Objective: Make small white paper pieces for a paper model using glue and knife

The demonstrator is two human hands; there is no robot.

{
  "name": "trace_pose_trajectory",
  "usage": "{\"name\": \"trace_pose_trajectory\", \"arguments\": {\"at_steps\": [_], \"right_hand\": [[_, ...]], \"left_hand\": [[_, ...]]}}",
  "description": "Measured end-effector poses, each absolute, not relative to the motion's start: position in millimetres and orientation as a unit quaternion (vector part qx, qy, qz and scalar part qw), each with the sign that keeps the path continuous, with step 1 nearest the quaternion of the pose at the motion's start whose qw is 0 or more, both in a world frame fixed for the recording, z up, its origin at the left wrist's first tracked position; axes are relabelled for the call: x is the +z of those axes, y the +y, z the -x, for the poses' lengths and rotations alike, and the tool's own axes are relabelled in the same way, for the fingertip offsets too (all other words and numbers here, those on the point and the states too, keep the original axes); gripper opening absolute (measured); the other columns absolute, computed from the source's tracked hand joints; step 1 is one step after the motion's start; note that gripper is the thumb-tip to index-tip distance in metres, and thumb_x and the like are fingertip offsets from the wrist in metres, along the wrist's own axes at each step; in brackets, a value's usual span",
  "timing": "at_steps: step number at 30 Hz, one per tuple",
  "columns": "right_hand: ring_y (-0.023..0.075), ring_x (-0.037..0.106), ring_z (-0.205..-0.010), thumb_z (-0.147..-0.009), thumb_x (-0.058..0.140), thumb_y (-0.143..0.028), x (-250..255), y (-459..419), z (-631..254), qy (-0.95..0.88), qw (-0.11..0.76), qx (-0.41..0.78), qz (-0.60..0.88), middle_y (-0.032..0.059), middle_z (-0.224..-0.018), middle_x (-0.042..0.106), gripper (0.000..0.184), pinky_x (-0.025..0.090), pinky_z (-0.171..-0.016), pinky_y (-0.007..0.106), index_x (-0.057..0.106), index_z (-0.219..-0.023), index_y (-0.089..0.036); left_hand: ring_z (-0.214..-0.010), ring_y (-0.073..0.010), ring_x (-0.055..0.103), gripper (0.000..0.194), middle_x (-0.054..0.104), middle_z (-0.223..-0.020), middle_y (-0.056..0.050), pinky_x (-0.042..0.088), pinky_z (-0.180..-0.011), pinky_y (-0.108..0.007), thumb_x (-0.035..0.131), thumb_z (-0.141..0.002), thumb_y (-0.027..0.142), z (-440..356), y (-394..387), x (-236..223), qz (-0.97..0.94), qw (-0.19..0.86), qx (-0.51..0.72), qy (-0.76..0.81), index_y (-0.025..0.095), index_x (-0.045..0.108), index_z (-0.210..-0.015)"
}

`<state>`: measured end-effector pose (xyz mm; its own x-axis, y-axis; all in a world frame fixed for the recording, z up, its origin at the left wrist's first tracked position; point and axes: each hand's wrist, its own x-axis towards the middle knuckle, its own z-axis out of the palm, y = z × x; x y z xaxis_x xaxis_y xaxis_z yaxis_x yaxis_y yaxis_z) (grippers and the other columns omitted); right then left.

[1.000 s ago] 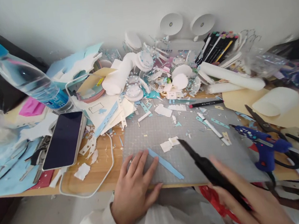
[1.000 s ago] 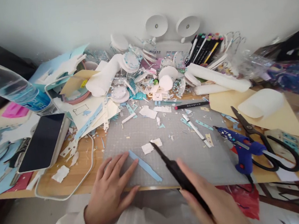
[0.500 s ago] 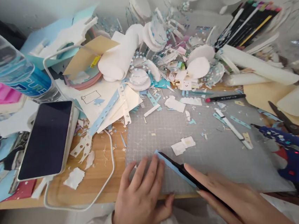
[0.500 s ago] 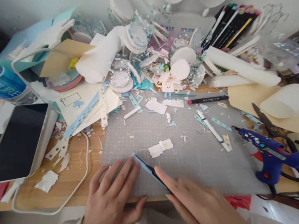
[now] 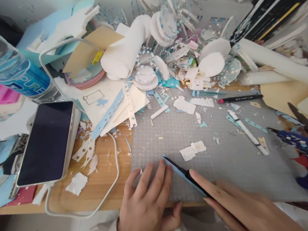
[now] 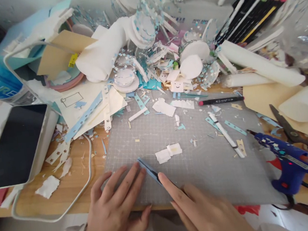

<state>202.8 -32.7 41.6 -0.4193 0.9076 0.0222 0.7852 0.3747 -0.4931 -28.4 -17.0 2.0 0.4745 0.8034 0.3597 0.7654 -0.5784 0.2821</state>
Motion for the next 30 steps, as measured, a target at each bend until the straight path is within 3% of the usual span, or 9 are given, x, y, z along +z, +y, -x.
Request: {"name": "trace_pose_trajectory", "arguments": {"at_steps": [4,11,20,30], "right_hand": [[0.0135,0.06,-0.048,-0.097,0.036,-0.021,38,-41,-208,-0.853,0.061,0.213,0.473,0.0041,-0.078,0.069,0.055,0.054,-0.048,0.019,0.034,-0.152,-0.027],[0.0096,0.059,-0.047,-0.093,0.034,-0.012,42,-46,-210,-0.871,-0.004,0.157,0.464,0.0,-0.078,0.066,0.065,0.051,-0.047,0.016,0.019,-0.155,-0.023],[0.0093,0.061,-0.046,-0.081,0.033,-0.003,41,-50,-212,-0.895,-0.044,0.104,0.431,-0.0019,-0.075,0.062,0.076,0.044,-0.035,0.019,0.019,-0.155,-0.013],[0.0088,0.062,-0.048,-0.08,0.035,-0.003,42,-52,-216,-0.887,-0.045,0.132,0.441,-0.0017,-0.076,0.062,0.08,0.047,-0.039,0.015,0.014,-0.156,-0.015]], "left_hand": [[-0.103,-0.0251,0.057,0.047,0.07,-0.124,-0.002,0.029,-0.093,-0.042,0.054,-0.084,0.043,28,-18,2,-0.855,0.042,0.227,0.464,0.016,0.069,-0.119],[-0.105,-0.0254,0.056,0.053,0.065,-0.131,0.003,0.026,-0.102,-0.043,0.06,-0.082,0.051,26,-27,-7,-0.829,0.07,0.229,0.505,0.023,0.065,-0.126],[-0.102,-0.0256,0.057,0.054,0.063,-0.134,0.005,0.028,-0.098,-0.044,0.062,-0.08,0.051,26,-28,-7,-0.828,0.073,0.227,0.508,0.023,0.064,-0.126],[-0.1,-0.0253,0.058,0.058,0.066,-0.13,0.002,0.028,-0.1,-0.044,0.062,-0.079,0.052,25,-29,-7,-0.82,0.087,0.226,0.518,0.021,0.062,-0.129]]}}
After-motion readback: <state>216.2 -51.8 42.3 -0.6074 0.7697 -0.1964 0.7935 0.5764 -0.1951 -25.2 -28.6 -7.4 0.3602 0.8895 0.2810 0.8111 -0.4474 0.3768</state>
